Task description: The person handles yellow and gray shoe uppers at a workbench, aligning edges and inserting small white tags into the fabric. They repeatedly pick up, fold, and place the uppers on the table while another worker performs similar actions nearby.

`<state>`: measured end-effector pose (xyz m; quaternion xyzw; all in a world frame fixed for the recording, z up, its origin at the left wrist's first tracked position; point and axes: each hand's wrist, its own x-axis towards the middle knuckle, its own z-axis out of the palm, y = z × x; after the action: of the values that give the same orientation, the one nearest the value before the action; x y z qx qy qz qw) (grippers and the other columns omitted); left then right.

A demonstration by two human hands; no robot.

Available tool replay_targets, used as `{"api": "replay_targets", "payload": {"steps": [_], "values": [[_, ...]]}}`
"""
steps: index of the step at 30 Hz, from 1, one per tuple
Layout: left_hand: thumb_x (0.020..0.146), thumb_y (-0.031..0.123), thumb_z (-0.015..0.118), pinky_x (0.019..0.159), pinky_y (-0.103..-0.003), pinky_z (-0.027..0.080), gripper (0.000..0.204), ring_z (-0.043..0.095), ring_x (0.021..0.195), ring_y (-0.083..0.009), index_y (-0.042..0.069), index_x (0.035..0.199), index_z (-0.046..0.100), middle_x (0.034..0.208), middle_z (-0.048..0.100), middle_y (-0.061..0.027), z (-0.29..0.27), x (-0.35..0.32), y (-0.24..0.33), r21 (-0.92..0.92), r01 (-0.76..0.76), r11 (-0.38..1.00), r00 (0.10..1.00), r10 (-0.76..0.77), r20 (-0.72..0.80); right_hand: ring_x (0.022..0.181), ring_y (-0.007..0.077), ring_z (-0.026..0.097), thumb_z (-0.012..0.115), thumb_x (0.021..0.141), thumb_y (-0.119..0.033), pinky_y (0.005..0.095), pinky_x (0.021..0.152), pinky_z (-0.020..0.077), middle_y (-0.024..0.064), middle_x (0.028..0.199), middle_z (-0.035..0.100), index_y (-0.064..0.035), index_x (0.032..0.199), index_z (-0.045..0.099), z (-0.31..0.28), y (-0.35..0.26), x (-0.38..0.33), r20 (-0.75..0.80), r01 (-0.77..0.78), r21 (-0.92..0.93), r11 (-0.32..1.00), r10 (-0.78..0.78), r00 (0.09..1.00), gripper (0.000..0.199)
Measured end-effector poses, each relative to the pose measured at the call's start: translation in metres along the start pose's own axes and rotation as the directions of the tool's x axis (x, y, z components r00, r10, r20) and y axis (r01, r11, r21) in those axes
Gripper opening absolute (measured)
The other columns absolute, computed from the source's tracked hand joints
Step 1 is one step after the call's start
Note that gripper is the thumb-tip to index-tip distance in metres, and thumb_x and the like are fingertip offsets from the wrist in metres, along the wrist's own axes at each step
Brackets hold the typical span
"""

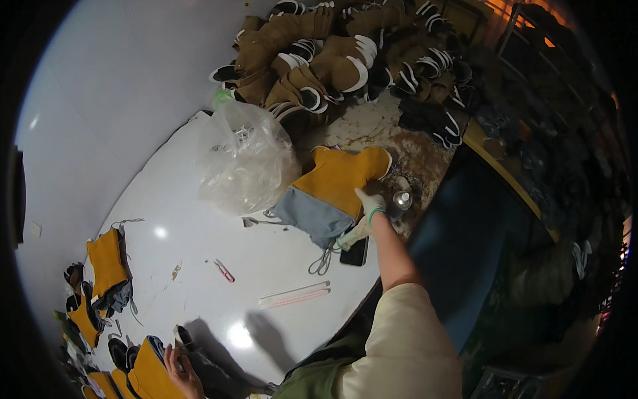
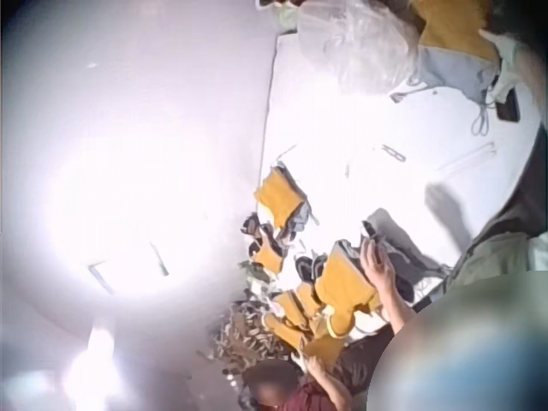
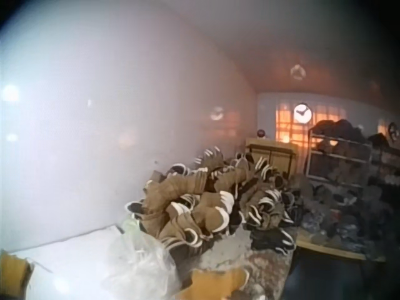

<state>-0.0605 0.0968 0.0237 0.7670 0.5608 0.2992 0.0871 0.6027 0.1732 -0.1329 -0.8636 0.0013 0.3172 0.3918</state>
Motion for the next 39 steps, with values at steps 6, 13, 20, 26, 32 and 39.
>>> {"api": "replay_targets", "payload": {"steps": [6, 13, 20, 26, 32, 39], "values": [[0.089, 0.001, 0.058, 0.095, -0.042, 0.048, 0.028, 0.059, 0.110, -0.0374, -0.001, 0.117, 0.061, 0.121, 0.060, -0.0206, 0.014, 0.014, 0.023, -0.091, 0.089, 0.992, 0.990, -0.078, 0.119, 0.098, 0.0275, 0.063, 0.078, 0.077, -0.047, 0.0382, 0.075, 0.0507, 0.0150, 0.113, 0.064, 0.0016, 0.133, 0.052, 0.021, 0.034, 0.044, 0.513, -0.140, 0.442, 0.886, -0.122, 0.850, 0.078], [0.098, 0.012, 0.053, 0.101, -0.036, 0.042, 0.025, 0.057, 0.116, -0.0255, -0.003, 0.116, 0.061, 0.123, 0.060, -0.0148, 0.021, 0.047, 0.067, -0.328, 0.310, 0.893, 0.946, -0.253, 0.205, 0.108, 0.0198, 0.060, 0.069, 0.089, -0.019, 0.0329, 0.088, 0.0491, 0.0087, 0.121, 0.062, -0.0017, 0.135, 0.050, -0.025, -0.024, -0.068, 0.476, -0.004, 0.697, 0.717, -0.459, 0.750, 0.053], [0.078, -0.005, 0.067, 0.069, -0.030, 0.048, 0.009, 0.064, 0.074, -0.0258, -0.003, 0.086, 0.064, 0.081, 0.065, -0.0143, 0.023, 0.100, 0.130, -0.439, -0.096, 0.893, 0.995, 0.098, -0.018, 0.101, 0.0128, 0.058, 0.068, 0.083, -0.011, 0.0283, 0.089, 0.0465, 0.0048, 0.115, 0.063, 0.0047, 0.128, 0.053, -0.041, -0.037, -0.204, 0.547, 0.423, 0.609, 0.672, -0.741, 0.390, 0.050], [0.077, 0.016, 0.078, 0.071, -0.037, 0.049, 0.033, 0.060, 0.083, -0.0299, 0.003, 0.103, 0.063, 0.090, 0.061, -0.0125, 0.038, 0.076, 0.139, -0.338, -0.079, 0.938, 0.994, 0.100, 0.044, 0.089, 0.0095, 0.056, 0.072, 0.082, -0.011, 0.0257, 0.081, 0.0473, 0.0032, 0.100, 0.064, 0.0053, 0.112, 0.060, -0.014, -0.025, -0.340, 0.643, 0.454, 0.587, 0.670, -0.727, 0.242, 0.037], [0.079, 0.010, 0.074, 0.067, -0.041, 0.044, 0.018, 0.056, 0.075, -0.0310, 0.006, 0.088, 0.060, 0.081, 0.058, -0.0109, 0.024, 0.009, 0.082, -0.165, -0.078, 0.983, 0.973, 0.039, -0.229, 0.089, 0.0096, 0.058, 0.071, 0.081, -0.008, 0.0262, 0.082, 0.0489, 0.0045, 0.099, 0.065, 0.0065, 0.114, 0.061, 0.010, -0.001, -0.436, 0.791, 0.399, 0.521, 0.755, -0.602, 0.107, 0.037], [0.082, 0.007, 0.070, 0.071, -0.036, 0.050, 0.009, 0.061, 0.079, -0.0320, 0.004, 0.085, 0.062, 0.079, 0.060, -0.0131, -0.022, -0.068, 0.040, -0.579, -0.150, 0.801, 0.949, 0.280, 0.143, 0.083, 0.0234, 0.071, 0.075, 0.078, -0.021, 0.0336, 0.076, 0.0542, 0.0141, 0.093, 0.072, 0.0023, 0.113, 0.061, 0.026, 0.011, -0.513, 0.769, 0.918, 0.279, 0.282, -0.638, -0.038, 0.044]]}}
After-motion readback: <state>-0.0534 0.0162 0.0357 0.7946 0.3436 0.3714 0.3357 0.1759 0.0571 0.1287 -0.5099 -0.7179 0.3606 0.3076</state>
